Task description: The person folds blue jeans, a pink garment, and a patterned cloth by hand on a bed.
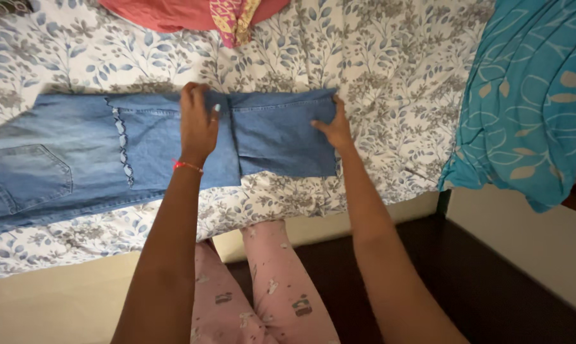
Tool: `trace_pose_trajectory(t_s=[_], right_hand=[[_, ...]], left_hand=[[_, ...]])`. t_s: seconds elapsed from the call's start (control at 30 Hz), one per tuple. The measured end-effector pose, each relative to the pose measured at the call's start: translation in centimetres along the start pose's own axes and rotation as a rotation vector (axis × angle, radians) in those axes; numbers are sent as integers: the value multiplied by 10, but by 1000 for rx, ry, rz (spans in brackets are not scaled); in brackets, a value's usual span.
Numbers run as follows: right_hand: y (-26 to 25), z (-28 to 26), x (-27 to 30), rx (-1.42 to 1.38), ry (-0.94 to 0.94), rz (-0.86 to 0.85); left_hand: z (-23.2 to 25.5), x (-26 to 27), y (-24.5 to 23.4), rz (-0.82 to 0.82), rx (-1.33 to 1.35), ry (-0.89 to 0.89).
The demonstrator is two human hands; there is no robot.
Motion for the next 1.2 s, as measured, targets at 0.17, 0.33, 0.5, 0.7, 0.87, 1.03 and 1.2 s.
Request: trace_pose_trajectory(t_s=[0.17, 0.33, 0.5, 0.7, 0.87, 1.03, 1.2], right_hand=[[-5, 29, 7, 40, 254, 258], [-4, 53, 20, 56, 415, 225], [1, 39, 87, -111, 351, -96], [-14, 28, 111, 137, 352, 46], [-23, 29, 121, 22, 262, 282], [7, 59, 152, -1090, 626, 331], [47, 55, 184, -1105, 508, 219]], left_hand=[[-76, 37, -33, 344, -340, -323], [-181, 112, -68, 165, -233, -940], [-228, 136, -57, 19, 63, -807], [-172, 99, -21, -84, 548, -485], [61, 89, 29, -674, 801, -366], [89, 99, 60, -397, 641, -127], [-106, 201, 118, -125, 536, -651]])
Point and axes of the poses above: each hand's wrist, its own x-axis away from the middle knuckle, its own y-axis out of the palm, z = x × y, the point moved 4 cm from there along -x, towards the middle knuckle, and after that the axes turned 8 degrees about -z, right-handed, at the moved point
